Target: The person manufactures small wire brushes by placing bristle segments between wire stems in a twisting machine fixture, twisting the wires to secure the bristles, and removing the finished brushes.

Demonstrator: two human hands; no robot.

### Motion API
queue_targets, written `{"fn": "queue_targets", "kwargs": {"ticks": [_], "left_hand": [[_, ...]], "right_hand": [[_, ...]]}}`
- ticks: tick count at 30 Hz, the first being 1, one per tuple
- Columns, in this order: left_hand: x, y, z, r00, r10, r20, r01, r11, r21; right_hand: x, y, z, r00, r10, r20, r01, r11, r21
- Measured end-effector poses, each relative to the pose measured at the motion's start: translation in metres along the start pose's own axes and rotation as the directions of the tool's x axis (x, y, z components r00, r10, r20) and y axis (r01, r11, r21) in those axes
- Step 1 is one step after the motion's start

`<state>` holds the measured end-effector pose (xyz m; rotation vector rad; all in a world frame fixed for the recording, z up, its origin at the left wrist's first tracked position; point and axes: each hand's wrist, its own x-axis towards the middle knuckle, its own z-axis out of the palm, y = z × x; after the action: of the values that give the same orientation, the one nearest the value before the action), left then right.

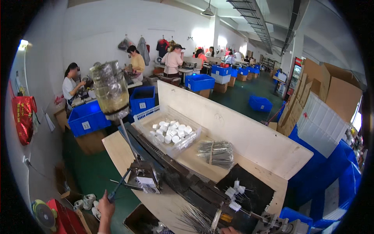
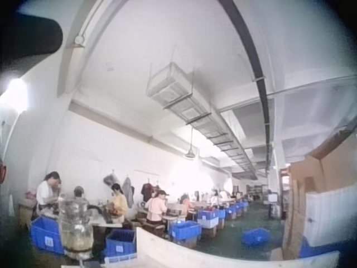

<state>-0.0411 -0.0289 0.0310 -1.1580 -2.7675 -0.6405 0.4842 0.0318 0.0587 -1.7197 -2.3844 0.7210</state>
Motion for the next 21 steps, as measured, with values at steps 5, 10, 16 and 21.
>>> {"fn": "queue_targets", "kwargs": {"ticks": [5, 10, 16, 21], "left_hand": [[-0.067, 0.071, 0.021, 0.983, -0.077, 0.164, 0.133, 0.92, -0.367], [-0.101, 0.19, -0.034, 0.812, 0.548, -0.201, -0.583, 0.739, -0.338], [-0.12, 0.274, -0.053, 0.365, 0.92, -0.144, -0.426, 0.028, -0.904], [-0.153, 0.316, -0.039, 0.163, 0.977, -0.138, -0.23, -0.098, -0.968]], "right_hand": [[0.006, 0.006, 0.023, 1.0, -0.014, 0.019, 0.014, 1.0, -0.016], [-0.007, -0.007, 0.001, 0.999, -0.017, -0.041, 0.019, 0.999, 0.05], [-0.025, -0.001, 0.015, 0.952, -0.037, -0.303, 0.071, 0.992, 0.102], [-0.027, 0.005, 0.02, 0.905, 0.032, -0.424, 0.052, 0.981, 0.185]]}}
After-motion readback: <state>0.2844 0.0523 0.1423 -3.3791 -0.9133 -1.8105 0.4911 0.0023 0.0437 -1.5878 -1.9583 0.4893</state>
